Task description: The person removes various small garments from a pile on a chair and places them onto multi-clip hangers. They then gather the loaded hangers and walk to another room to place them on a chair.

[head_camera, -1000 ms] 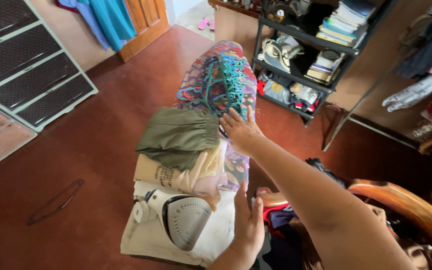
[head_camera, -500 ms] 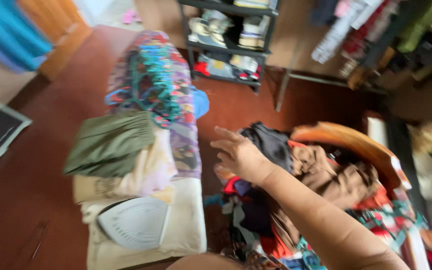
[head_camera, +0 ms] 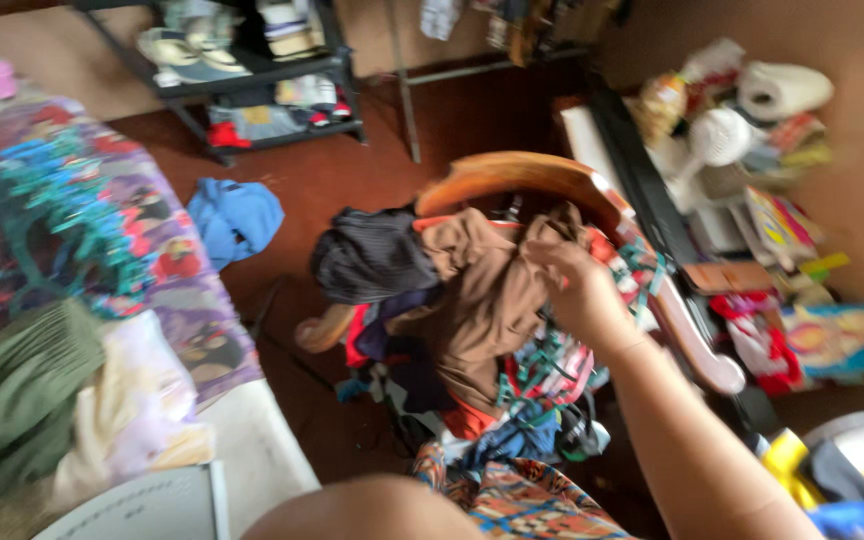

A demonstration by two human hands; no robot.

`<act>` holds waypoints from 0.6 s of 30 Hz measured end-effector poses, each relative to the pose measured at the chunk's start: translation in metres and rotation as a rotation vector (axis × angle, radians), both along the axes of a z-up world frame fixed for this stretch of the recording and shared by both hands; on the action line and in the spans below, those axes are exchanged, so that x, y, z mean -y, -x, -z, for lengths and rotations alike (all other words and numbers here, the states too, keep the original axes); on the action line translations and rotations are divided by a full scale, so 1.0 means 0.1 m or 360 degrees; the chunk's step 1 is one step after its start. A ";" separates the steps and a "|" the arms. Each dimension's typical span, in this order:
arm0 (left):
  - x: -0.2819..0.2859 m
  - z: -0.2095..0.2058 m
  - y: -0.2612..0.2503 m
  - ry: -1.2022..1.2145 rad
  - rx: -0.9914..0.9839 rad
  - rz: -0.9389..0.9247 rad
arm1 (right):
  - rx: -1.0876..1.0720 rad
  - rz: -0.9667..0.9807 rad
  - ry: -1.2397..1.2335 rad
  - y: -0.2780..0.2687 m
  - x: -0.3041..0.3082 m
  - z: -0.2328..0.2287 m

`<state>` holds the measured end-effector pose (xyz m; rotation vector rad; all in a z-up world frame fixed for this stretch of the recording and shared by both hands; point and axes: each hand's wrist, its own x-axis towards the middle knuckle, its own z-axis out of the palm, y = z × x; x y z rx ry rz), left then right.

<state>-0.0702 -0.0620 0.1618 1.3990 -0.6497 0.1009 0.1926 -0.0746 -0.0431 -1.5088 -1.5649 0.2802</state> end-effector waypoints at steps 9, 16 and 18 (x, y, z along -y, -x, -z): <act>-0.41 1.65 -1.26 -0.0222 -0.0877 -0.1459 | -0.0426 0.0722 0.0434 -0.97 0.78 0.17; 0.46 3.05 -1.40 -0.1289 -0.1499 -0.1314 | -0.0413 0.0826 0.0566 -1.05 1.02 0.32; 0.62 3.16 -1.39 -0.1304 -0.1465 -0.1506 | -0.0524 0.0894 0.0633 -1.09 1.06 0.38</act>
